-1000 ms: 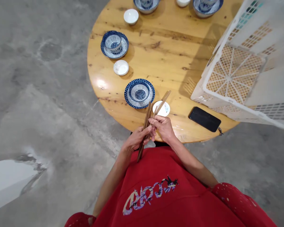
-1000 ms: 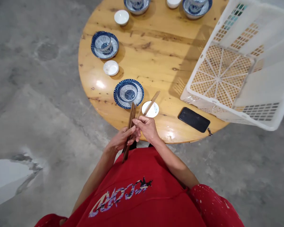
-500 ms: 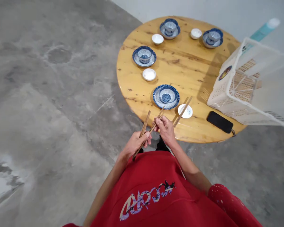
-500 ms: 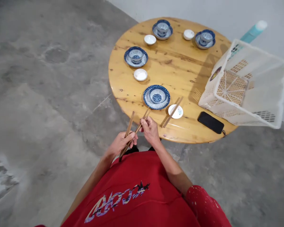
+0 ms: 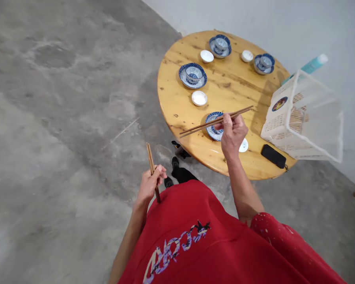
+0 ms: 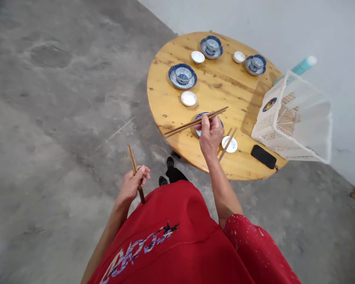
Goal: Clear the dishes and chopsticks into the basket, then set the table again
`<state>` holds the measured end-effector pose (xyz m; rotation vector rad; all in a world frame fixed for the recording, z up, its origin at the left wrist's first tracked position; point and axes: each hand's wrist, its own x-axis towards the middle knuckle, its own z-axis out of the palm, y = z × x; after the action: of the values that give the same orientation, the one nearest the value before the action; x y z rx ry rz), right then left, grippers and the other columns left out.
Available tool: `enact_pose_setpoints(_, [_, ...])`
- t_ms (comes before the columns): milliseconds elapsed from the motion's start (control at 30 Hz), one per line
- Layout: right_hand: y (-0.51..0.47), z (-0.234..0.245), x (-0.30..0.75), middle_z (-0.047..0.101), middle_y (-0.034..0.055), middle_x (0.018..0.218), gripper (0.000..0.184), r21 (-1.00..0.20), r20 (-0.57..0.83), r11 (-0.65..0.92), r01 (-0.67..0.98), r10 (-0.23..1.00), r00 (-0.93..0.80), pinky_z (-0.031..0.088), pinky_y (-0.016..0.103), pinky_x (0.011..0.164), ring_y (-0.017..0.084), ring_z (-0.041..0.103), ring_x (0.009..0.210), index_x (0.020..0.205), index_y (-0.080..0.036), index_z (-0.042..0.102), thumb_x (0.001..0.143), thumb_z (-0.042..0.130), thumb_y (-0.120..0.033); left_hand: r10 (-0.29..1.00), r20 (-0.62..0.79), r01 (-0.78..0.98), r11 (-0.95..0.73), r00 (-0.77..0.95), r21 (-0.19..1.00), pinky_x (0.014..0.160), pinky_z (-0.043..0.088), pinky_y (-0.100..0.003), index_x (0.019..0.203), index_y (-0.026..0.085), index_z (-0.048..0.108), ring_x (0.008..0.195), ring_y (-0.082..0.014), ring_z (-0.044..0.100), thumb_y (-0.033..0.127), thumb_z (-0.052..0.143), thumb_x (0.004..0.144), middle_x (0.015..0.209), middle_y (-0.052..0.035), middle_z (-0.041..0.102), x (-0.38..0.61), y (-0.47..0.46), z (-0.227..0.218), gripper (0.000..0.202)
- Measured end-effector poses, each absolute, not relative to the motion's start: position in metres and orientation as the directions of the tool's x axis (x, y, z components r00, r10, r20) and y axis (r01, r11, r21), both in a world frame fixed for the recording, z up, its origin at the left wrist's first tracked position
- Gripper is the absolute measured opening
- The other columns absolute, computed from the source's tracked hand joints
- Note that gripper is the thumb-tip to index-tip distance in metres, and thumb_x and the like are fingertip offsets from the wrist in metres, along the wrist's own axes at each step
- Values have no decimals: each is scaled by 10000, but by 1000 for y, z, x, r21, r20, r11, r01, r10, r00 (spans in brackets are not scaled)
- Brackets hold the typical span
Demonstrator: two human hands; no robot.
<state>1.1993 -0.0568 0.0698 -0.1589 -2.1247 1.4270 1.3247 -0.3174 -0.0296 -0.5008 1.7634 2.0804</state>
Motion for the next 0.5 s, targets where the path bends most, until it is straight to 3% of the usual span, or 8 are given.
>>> enact_pose_setpoints(200, [-68,51,1146,667,53,887,307,-659,501,736,-155,275,-821,561,322,688,161,687,694,1037,-209,580,1011,391,-449,34,-547,-548,-101,-836,831,413,252,-194,851,137,640,421,-46,386,568,608,820,638,5,598,1273,-334,-35,434])
enact_pose_setpoints(367, [-79,24,1109,659,127,960,300,-592,414,800,-92,204,-887,550,415,803,235,682,848,1065,-194,599,1012,380,-392,23,-569,-569,15,-822,822,416,262,-196,868,135,639,421,-47,384,570,609,816,635,6,601,1205,-353,-31,440])
enact_pose_setpoints(500, [-89,6,1101,679,124,880,280,-577,390,814,-65,204,-898,547,379,775,231,678,833,1004,-183,605,1007,389,-361,84,-546,-540,87,-833,837,415,267,-191,896,134,637,430,-49,386,561,600,834,651,3,603,1149,-360,-26,432])
